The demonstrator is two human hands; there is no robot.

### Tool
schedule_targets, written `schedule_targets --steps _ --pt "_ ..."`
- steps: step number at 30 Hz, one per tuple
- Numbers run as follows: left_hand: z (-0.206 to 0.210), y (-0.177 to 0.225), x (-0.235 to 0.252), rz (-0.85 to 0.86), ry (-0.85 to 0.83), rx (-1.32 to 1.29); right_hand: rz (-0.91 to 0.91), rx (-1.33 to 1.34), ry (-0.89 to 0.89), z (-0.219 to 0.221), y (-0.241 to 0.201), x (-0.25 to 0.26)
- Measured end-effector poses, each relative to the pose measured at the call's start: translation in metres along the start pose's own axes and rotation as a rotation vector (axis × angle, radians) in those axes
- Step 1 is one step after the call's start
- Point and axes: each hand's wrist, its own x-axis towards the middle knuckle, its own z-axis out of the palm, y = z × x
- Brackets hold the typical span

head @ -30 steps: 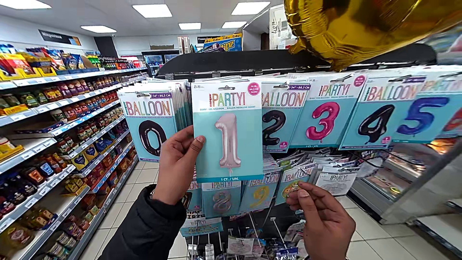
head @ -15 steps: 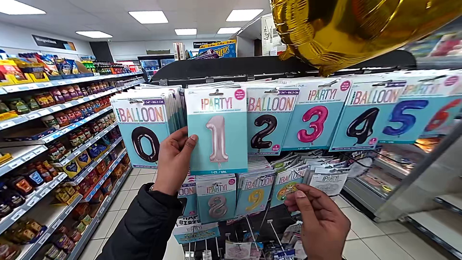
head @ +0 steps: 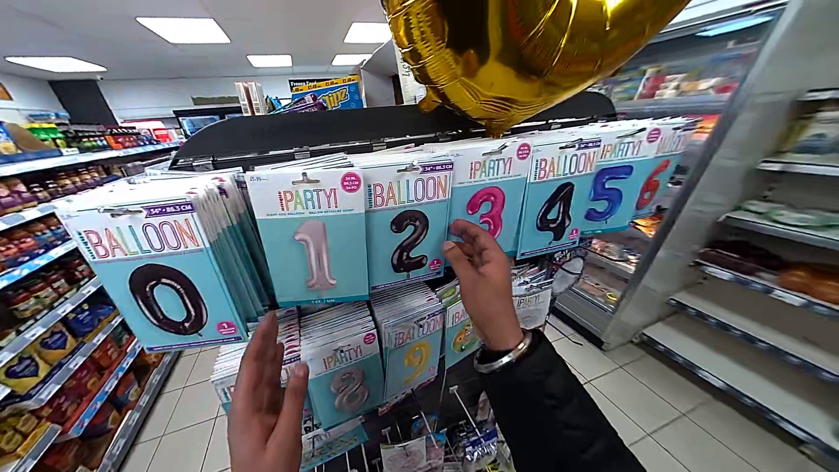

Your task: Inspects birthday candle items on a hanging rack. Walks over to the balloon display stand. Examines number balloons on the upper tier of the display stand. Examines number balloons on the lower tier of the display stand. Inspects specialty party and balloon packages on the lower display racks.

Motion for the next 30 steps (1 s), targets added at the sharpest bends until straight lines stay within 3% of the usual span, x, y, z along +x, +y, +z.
schedule_targets --steps 5,10,18,24,30 --pt "-0.011 -0.004 -0.029 -0.064 -0.067 -0.114 0.075 0.027 -0.05 0.005 0.004 0.0" --pt "-0.018 0.0 -0.036 -0.101 -0.03 -0.155 0.129 0.258 -0.102 0.002 0.008 0.013" --pt "-0.008 0.0 -0.043 -0.125 -0.045 -0.2 -0.011 0.158 -0.111 -0.036 -0.01 0.037" --pt "0.012 0.002 -0.044 -0.109 -0.046 -0.182 -0.009 0.274 -0.151 -0.053 -0.039 0.006" --pt "0.032 0.002 -0.049 -0.099 -0.051 -0.21 0.004 0.344 -0.14 -0.059 -0.026 -0.017"
